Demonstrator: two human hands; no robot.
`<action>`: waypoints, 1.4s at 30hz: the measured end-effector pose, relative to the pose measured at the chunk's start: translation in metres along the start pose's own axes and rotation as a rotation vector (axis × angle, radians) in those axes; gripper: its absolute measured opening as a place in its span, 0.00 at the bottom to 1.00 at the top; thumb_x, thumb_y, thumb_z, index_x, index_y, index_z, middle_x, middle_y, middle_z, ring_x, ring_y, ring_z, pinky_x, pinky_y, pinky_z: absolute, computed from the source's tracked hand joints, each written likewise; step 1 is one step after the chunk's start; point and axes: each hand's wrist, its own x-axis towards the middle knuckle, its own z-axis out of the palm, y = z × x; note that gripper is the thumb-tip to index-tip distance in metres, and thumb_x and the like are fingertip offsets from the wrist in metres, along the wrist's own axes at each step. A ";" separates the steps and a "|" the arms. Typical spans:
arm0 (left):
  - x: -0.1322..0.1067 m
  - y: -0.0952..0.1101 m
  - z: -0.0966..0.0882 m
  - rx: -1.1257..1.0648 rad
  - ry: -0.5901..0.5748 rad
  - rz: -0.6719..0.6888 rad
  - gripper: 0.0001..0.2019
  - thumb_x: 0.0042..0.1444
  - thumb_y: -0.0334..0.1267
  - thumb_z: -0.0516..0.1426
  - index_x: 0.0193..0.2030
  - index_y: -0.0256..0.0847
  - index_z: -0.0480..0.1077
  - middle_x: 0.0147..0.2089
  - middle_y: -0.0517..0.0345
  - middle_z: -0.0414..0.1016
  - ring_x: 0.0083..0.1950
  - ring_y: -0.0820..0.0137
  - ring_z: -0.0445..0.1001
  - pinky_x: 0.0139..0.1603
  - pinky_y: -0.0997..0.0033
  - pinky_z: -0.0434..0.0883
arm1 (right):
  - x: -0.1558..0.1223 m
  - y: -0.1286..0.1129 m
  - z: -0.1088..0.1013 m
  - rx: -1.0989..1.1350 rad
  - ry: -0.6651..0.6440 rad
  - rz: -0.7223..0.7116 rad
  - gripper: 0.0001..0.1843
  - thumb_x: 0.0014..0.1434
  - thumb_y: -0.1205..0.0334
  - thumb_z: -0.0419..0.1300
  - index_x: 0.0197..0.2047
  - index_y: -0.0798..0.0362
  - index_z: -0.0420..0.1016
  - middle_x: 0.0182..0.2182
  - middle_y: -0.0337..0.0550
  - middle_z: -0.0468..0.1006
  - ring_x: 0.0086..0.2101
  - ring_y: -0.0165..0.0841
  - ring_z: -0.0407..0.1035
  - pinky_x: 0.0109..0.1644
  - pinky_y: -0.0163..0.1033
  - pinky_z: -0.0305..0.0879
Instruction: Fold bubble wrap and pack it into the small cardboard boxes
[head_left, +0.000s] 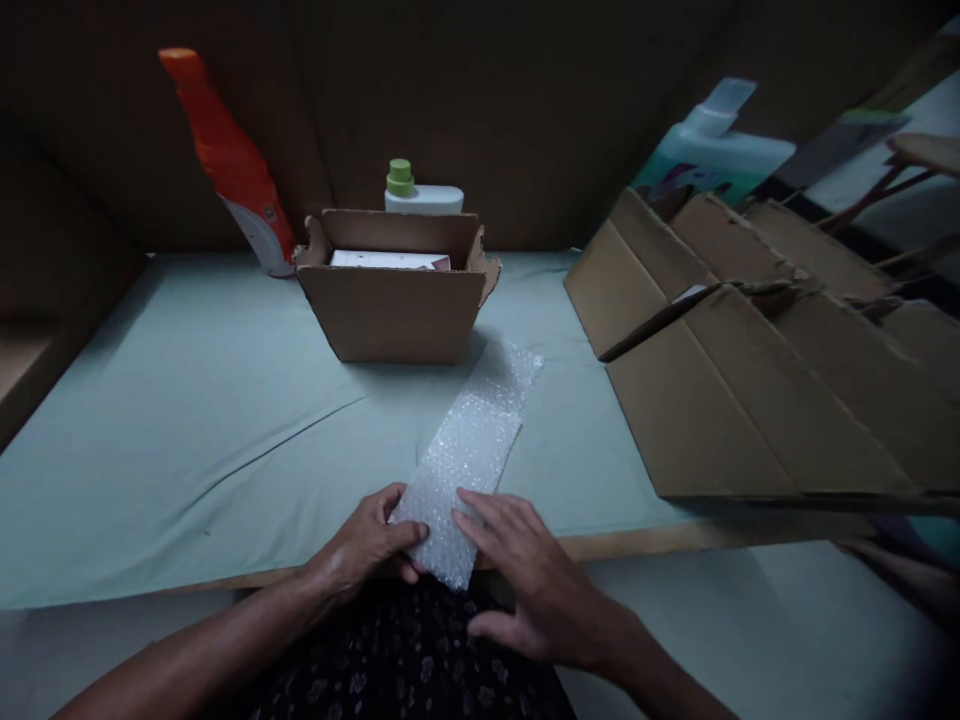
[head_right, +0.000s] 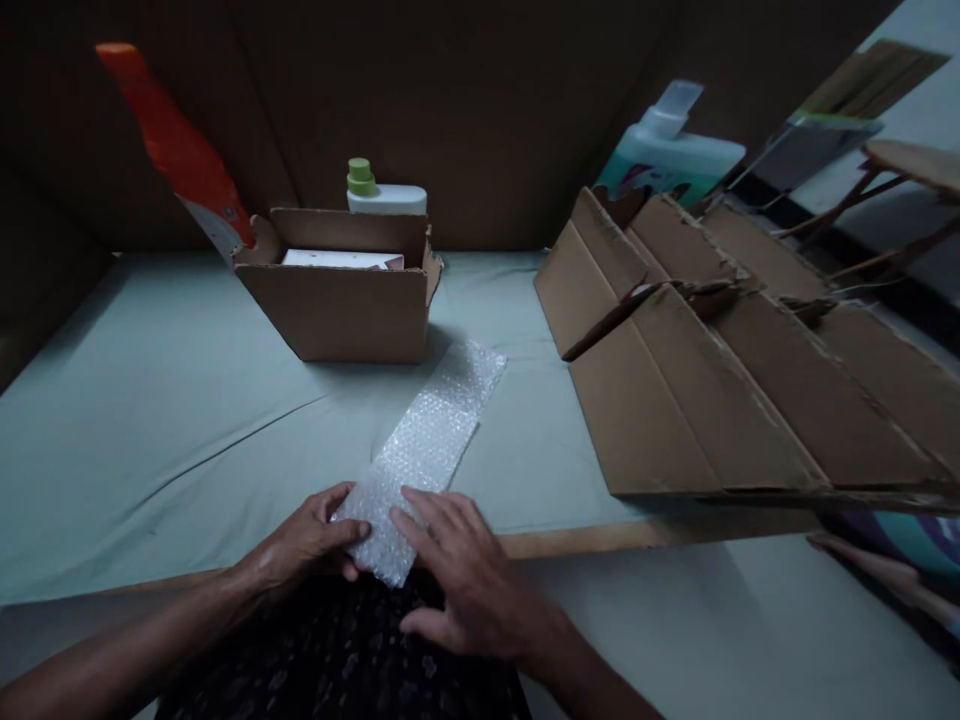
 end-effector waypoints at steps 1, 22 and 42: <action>0.000 0.000 0.002 -0.003 0.002 -0.010 0.35 0.42 0.53 0.71 0.52 0.35 0.67 0.34 0.55 0.77 0.25 0.72 0.76 0.23 0.76 0.73 | -0.004 -0.009 0.012 -0.007 0.034 0.020 0.44 0.56 0.58 0.65 0.72 0.56 0.54 0.66 0.61 0.65 0.63 0.51 0.61 0.61 0.59 0.63; 0.093 0.077 0.000 0.594 0.129 0.398 0.36 0.51 0.32 0.63 0.67 0.29 0.62 0.29 0.61 0.71 0.28 0.70 0.69 0.34 0.68 0.70 | -0.020 -0.032 0.047 0.680 0.242 0.058 0.15 0.65 0.64 0.56 0.51 0.41 0.76 0.41 0.41 0.85 0.41 0.37 0.79 0.47 0.46 0.72; -0.034 0.054 -0.072 0.872 0.328 0.812 0.23 0.61 0.46 0.56 0.62 0.42 0.70 0.59 0.46 0.71 0.57 0.57 0.71 0.58 0.54 0.70 | 0.024 -0.038 0.043 0.808 0.003 0.318 0.11 0.62 0.64 0.59 0.45 0.49 0.81 0.40 0.42 0.84 0.41 0.35 0.78 0.48 0.42 0.74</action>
